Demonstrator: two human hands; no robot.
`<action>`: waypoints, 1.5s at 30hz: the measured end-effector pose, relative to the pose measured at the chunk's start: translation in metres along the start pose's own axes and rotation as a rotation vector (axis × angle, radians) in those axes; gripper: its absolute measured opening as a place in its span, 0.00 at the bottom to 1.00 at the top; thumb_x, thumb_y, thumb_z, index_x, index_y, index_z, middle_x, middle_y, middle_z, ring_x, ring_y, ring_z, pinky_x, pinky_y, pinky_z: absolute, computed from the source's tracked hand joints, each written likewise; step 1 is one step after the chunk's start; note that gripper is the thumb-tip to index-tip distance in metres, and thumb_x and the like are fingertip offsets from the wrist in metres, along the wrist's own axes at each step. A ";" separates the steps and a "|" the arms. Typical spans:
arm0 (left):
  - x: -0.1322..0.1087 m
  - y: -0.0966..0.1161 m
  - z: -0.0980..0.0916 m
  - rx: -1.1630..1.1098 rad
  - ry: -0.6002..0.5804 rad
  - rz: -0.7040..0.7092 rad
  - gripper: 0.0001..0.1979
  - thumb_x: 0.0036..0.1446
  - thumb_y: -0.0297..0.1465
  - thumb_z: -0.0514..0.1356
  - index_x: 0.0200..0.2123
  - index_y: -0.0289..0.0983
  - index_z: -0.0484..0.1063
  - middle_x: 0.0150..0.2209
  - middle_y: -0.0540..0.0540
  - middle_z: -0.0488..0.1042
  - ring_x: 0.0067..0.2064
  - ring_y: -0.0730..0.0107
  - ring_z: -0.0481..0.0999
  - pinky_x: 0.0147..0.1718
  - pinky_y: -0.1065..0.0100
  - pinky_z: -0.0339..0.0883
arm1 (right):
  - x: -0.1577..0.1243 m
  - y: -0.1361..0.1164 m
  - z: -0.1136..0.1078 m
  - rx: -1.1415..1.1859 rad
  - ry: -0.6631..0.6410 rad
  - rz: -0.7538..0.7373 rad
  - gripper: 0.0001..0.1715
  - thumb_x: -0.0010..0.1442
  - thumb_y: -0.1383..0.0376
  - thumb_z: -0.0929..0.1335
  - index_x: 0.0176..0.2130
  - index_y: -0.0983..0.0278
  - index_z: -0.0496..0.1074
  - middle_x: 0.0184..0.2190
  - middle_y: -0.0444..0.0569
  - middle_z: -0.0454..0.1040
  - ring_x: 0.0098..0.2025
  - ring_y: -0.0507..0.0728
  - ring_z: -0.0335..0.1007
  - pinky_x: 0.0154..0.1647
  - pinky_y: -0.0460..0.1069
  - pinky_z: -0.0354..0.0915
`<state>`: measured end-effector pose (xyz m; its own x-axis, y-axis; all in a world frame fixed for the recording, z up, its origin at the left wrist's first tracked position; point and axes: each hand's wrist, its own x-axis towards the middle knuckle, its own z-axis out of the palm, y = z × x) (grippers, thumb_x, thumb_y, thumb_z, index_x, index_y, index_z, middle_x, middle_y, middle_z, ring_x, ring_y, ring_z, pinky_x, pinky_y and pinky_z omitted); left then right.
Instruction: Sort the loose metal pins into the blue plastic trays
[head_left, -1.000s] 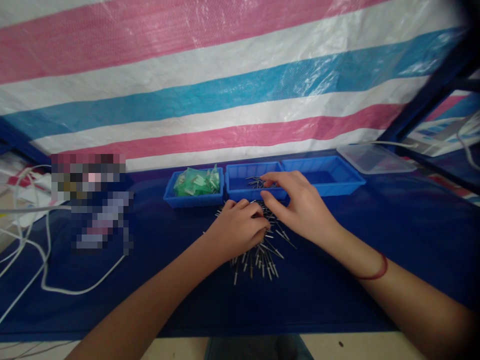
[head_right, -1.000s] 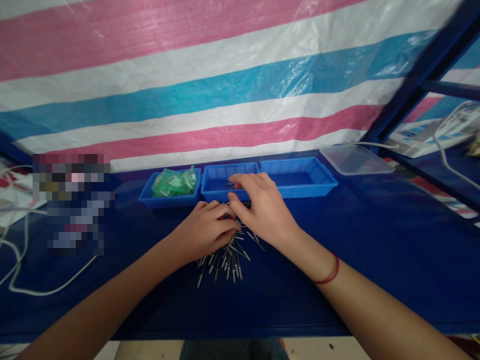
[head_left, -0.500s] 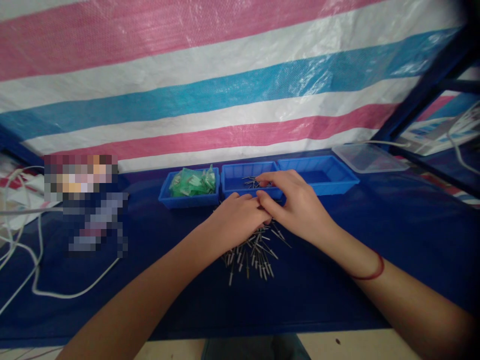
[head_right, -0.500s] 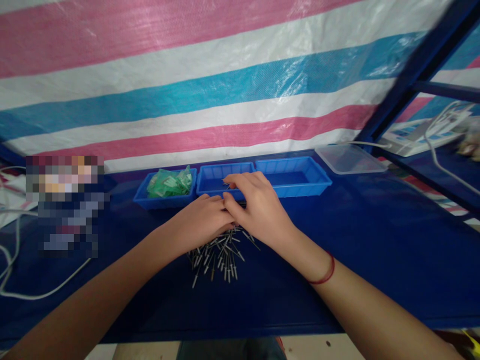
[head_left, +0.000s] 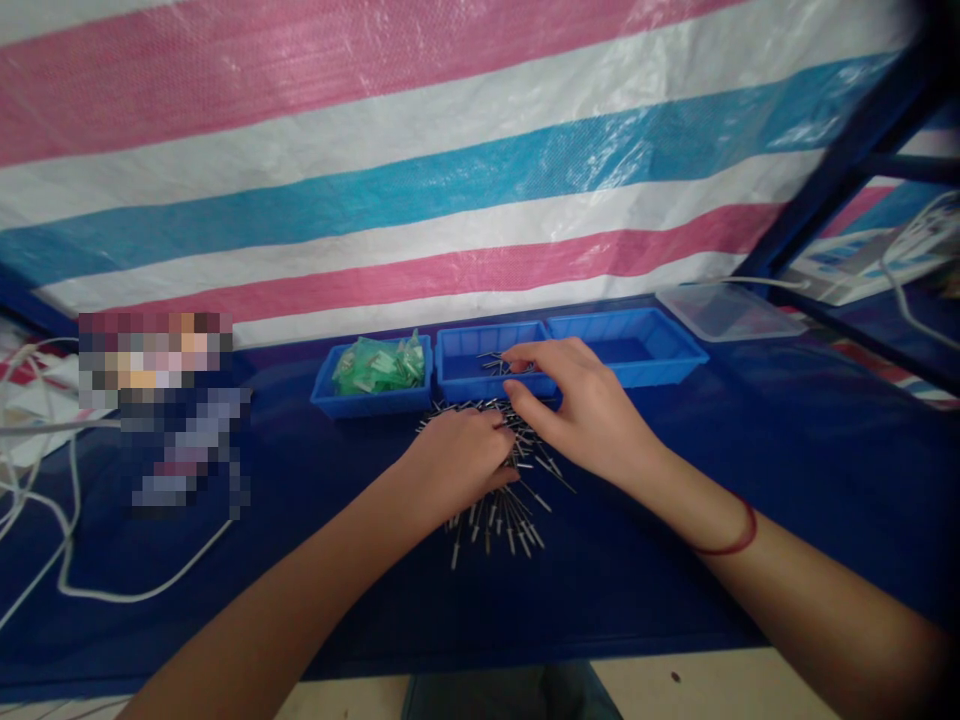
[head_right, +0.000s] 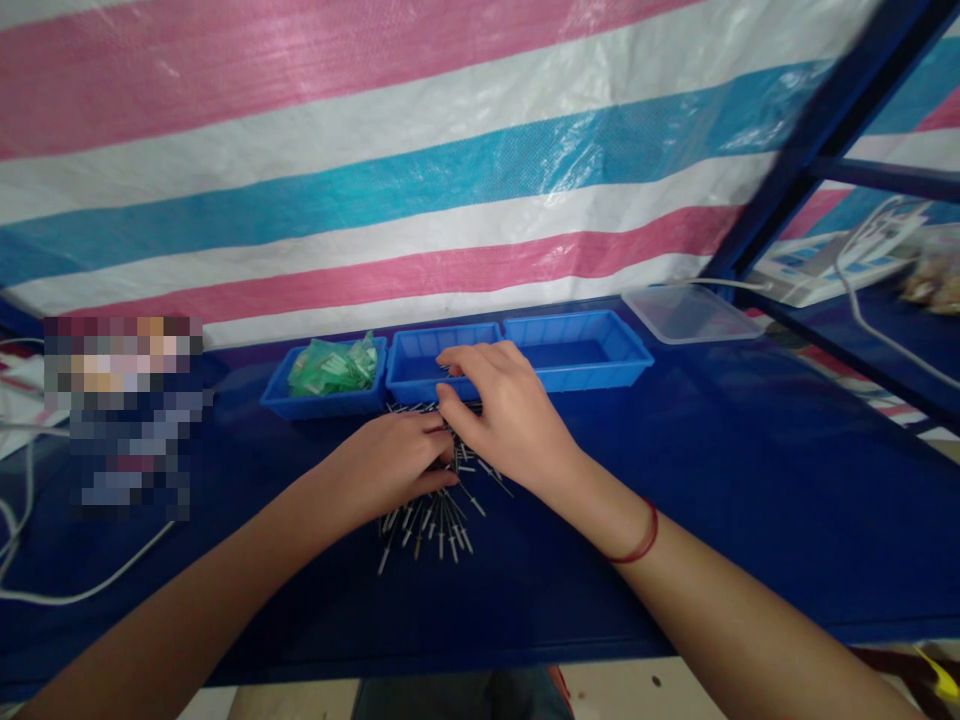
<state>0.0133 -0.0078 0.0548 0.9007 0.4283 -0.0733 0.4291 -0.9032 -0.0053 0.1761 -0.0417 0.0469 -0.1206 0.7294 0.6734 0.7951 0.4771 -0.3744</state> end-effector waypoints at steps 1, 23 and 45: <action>0.000 0.000 -0.001 -0.001 -0.012 -0.008 0.08 0.57 0.33 0.60 0.33 0.33 0.73 0.39 0.41 0.75 0.43 0.58 0.77 0.43 0.60 0.71 | 0.000 0.000 0.000 0.002 -0.003 0.000 0.12 0.60 0.67 0.64 0.45 0.65 0.70 0.39 0.51 0.76 0.41 0.59 0.69 0.45 0.55 0.63; 0.000 -0.003 0.005 -0.063 0.252 -0.181 0.10 0.60 0.28 0.53 0.39 0.32 0.72 0.37 0.42 0.73 0.38 0.63 0.75 0.38 0.64 0.70 | -0.002 0.001 0.002 0.008 -0.055 0.041 0.10 0.59 0.66 0.64 0.41 0.65 0.72 0.35 0.50 0.76 0.39 0.59 0.69 0.43 0.55 0.63; -0.018 0.003 0.027 -1.067 0.654 -0.420 0.09 0.58 0.34 0.58 0.38 0.35 0.72 0.35 0.48 0.73 0.28 0.77 0.67 0.27 0.74 0.62 | -0.012 -0.016 0.015 0.555 -0.122 0.308 0.09 0.60 0.59 0.67 0.35 0.62 0.72 0.31 0.47 0.74 0.31 0.54 0.69 0.29 0.48 0.65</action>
<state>-0.0034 -0.0190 0.0288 0.4236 0.8748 0.2352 0.2540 -0.3639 0.8961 0.1560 -0.0500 0.0351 -0.0284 0.9081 0.4177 0.3824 0.3960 -0.8348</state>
